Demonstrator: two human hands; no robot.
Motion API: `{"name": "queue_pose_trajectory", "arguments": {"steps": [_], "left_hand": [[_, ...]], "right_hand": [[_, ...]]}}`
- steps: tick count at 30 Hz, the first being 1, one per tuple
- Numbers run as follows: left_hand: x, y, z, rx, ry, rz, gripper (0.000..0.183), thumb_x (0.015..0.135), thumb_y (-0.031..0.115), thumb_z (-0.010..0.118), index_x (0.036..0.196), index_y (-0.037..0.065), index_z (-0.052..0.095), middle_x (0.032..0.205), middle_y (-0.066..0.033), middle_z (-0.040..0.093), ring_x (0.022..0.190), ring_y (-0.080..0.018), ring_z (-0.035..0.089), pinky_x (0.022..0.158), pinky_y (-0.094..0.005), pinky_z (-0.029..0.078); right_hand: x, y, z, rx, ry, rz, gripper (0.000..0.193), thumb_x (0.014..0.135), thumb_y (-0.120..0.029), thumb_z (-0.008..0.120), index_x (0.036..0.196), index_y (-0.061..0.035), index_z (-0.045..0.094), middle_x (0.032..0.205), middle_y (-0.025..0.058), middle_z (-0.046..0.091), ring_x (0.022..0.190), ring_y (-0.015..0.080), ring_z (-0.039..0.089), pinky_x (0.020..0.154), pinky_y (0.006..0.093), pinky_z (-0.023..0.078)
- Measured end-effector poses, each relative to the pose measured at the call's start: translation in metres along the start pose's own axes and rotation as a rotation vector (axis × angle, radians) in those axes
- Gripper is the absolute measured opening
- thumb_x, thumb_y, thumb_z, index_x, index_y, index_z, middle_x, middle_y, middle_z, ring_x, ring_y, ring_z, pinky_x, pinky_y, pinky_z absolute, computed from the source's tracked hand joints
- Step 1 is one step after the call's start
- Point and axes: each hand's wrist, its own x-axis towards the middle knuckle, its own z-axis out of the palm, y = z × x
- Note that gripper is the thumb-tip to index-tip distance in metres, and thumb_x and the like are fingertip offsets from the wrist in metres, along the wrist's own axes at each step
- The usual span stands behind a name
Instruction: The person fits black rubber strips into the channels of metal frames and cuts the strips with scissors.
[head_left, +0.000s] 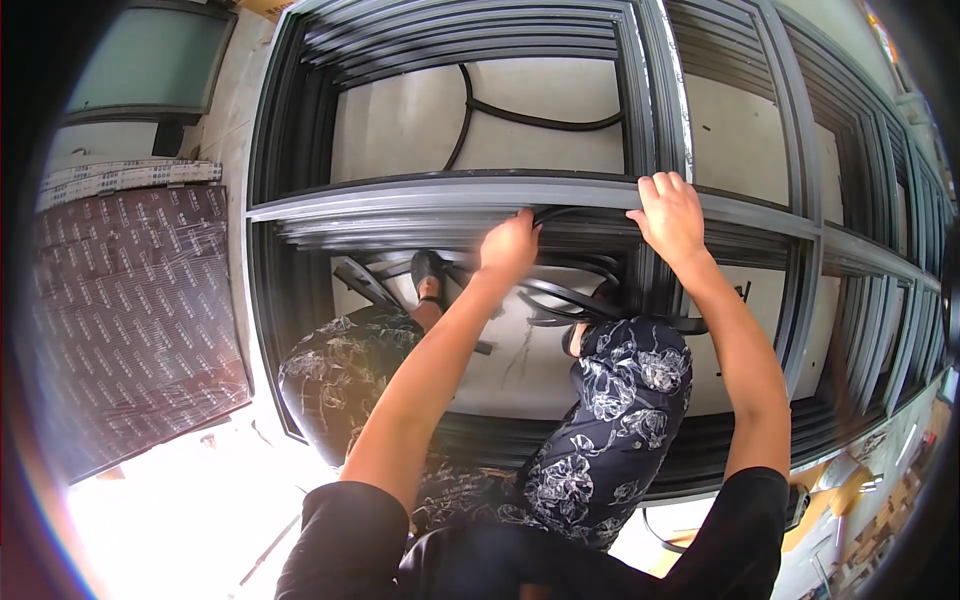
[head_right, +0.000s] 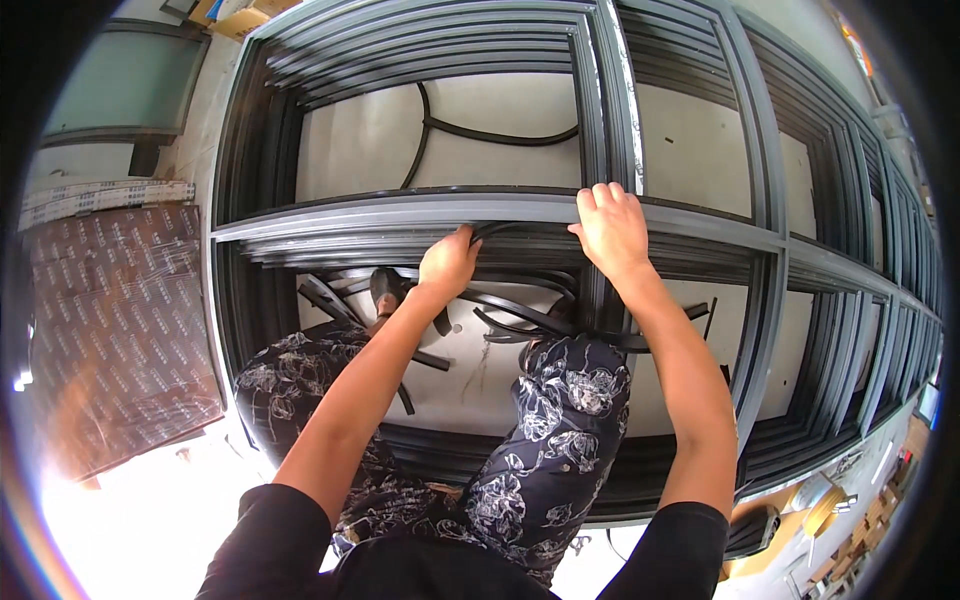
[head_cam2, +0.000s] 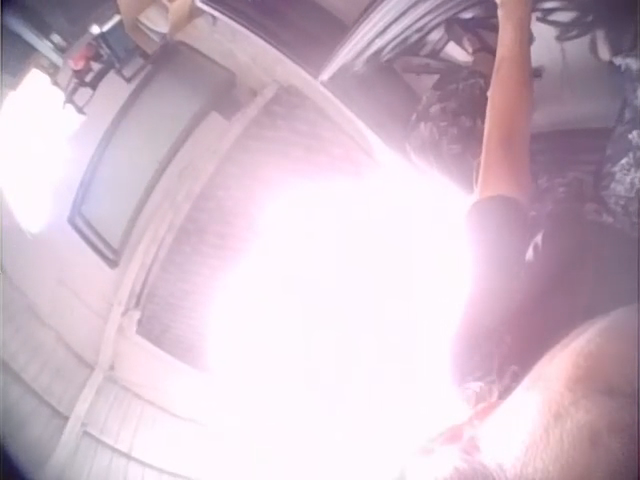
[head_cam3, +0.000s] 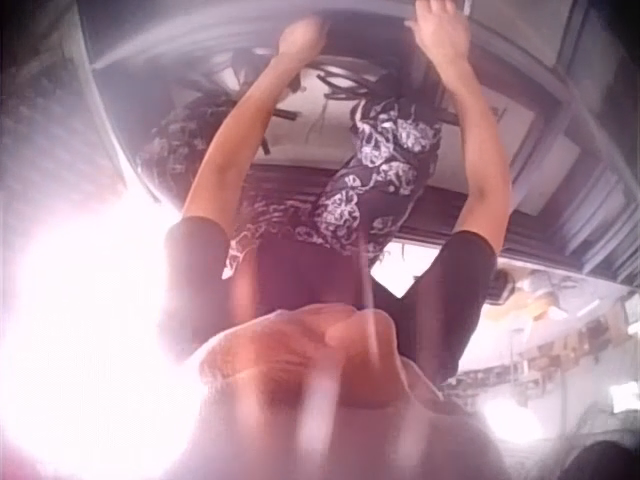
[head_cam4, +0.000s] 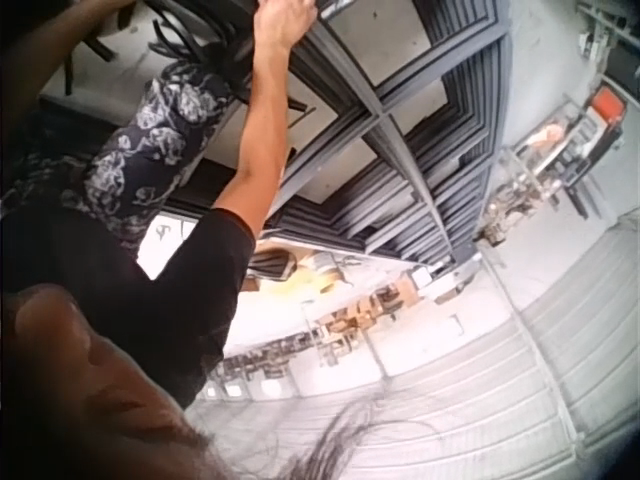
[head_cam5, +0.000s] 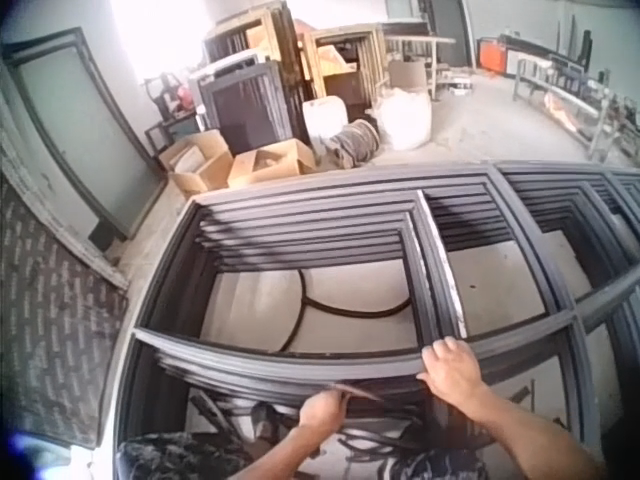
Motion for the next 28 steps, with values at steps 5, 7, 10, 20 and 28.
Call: {"name": "queue_pose_trajectory", "arguments": {"steps": [5,7,10,20,28], "left_hand": [[-0.002,0.003,0.001,0.002,0.015,-0.008,0.026,0.093,0.028,0.055,0.102,0.003,0.055,0.086,-0.0232,0.066,0.085,-0.0441,0.062,0.073,-0.053,0.049],[-0.002,0.001,0.0,0.009,0.007,-0.006,0.026,0.094,0.027,0.054,0.103,0.003,0.055,0.087,-0.0236,0.065,0.085,-0.0441,0.062,0.073,-0.0532,0.048],[0.001,-0.001,-0.002,0.021,-0.003,0.017,0.027,0.095,0.028,0.054,0.103,0.002,0.054,0.087,-0.0241,0.065,0.085,-0.0444,0.061,0.073,-0.053,0.048],[0.001,-0.012,-0.009,0.079,-0.042,0.055,0.023,0.094,0.028,0.053,0.099,0.006,0.054,0.086,-0.0212,0.065,0.085,-0.0447,0.062,0.072,-0.054,0.048],[-0.004,-0.025,-0.007,0.098,0.033,0.128,0.027,0.094,0.029,0.055,0.104,0.005,0.054,0.085,-0.0235,0.065,0.081,-0.0445,0.062,0.071,-0.0541,0.049]], "right_hand": [[0.009,-0.022,-0.005,-0.154,-0.061,-0.029,0.043,0.07,-0.037,0.079,0.098,-0.0096,0.062,0.095,0.003,0.059,0.097,0.0205,0.056,0.078,0.037,0.048],[0.018,-0.029,0.009,-0.108,-0.047,-0.065,0.043,0.069,-0.034,0.079,0.098,-0.0086,0.059,0.095,0.0033,0.059,0.096,0.0216,0.057,0.08,0.0372,0.047],[0.012,-0.02,0.015,-0.073,-0.004,-0.098,0.044,0.071,-0.033,0.078,0.099,-0.0072,0.057,0.094,0.0039,0.059,0.095,0.0225,0.058,0.082,0.0377,0.046],[-0.091,0.175,-0.033,-0.498,-0.174,0.184,0.049,0.073,-0.03,0.076,0.113,-0.0101,0.056,0.109,0.0039,0.064,0.107,0.0217,0.058,0.099,0.0462,0.043],[-0.113,0.234,-0.037,-0.444,-0.227,0.341,0.046,0.074,-0.015,0.075,0.115,-0.0095,0.056,0.116,0.0081,0.062,0.113,0.0245,0.057,0.103,0.0473,0.04]]}}
